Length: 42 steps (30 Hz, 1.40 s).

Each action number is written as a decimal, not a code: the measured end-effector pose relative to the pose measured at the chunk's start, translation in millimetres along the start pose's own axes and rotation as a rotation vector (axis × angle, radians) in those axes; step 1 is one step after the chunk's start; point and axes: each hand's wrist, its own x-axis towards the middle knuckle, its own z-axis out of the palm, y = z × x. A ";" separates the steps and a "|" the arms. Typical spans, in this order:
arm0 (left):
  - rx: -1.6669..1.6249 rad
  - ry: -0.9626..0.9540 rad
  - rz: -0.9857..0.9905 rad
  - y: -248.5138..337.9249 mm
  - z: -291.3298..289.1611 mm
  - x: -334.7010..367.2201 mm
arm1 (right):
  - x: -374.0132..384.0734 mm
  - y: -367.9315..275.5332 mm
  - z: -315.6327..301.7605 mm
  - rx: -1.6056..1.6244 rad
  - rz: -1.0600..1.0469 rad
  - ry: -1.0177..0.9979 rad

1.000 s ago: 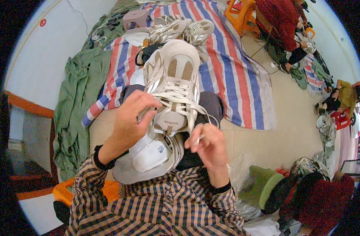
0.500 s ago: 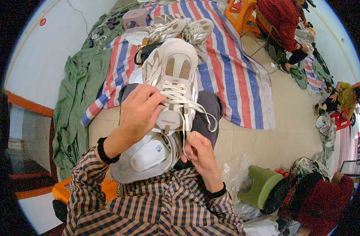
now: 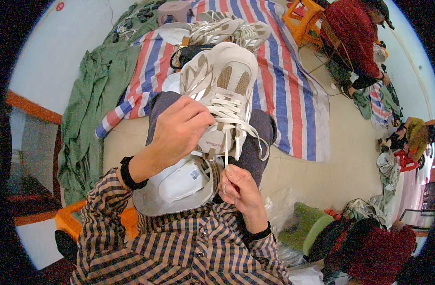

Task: Lacing a beige sneaker while holding it on the lap.

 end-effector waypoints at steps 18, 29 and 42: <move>0.111 -0.079 -0.025 2.3 3.9 13.5 | -2.8 -2.9 -0.6 0.021 -0.112 0.112; 0.124 -0.154 0.157 16.3 -18.8 -10.1 | -67.0 -67.3 -9.3 -0.314 -0.717 0.137; -0.054 -0.067 -0.206 10.7 -3.2 23.0 | -73.0 -39.0 -24.4 -0.837 -0.210 0.324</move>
